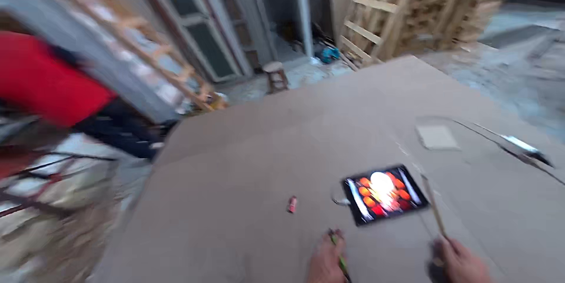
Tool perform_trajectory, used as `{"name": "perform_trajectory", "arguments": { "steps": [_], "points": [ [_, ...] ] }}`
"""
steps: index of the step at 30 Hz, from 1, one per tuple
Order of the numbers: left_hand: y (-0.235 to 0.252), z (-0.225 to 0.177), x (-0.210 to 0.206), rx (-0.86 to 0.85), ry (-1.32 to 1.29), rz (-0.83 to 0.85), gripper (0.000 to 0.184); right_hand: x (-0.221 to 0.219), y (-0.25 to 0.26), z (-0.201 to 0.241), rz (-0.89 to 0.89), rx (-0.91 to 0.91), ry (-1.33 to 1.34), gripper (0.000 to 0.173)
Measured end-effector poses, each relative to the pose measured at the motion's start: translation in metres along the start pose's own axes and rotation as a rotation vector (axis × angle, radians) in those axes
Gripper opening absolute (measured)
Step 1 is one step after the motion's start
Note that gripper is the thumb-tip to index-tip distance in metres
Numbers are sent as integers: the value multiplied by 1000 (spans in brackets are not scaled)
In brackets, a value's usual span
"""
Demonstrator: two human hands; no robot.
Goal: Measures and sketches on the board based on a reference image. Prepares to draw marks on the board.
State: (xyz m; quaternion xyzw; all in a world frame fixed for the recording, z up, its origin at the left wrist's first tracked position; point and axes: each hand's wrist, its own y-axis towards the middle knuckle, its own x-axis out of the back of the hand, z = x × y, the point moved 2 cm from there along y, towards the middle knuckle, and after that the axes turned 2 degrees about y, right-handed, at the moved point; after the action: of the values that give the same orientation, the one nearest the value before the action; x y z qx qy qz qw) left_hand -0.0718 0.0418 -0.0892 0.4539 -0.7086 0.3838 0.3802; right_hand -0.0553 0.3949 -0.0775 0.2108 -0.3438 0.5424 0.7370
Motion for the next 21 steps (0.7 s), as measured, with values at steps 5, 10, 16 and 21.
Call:
{"name": "perform_trajectory", "arguments": {
  "steps": [5, 10, 16, 21],
  "points": [
    [7, 27, -44, -215, 33, -213, 58, -10, -18, -17, -54, -177, -17, 38],
    [9, 30, -49, -299, 1, -279, 54, -31, -22, -9, 25, -90, 7, 37],
    [10, 30, -48, -299, 20, -251, 53, -60, -13, 24, -52, -16, -34, 28],
    [12, 28, -43, -298, 32, -242, 52, -77, -3, 35, -70, -12, -21, 32]
  ]
}}
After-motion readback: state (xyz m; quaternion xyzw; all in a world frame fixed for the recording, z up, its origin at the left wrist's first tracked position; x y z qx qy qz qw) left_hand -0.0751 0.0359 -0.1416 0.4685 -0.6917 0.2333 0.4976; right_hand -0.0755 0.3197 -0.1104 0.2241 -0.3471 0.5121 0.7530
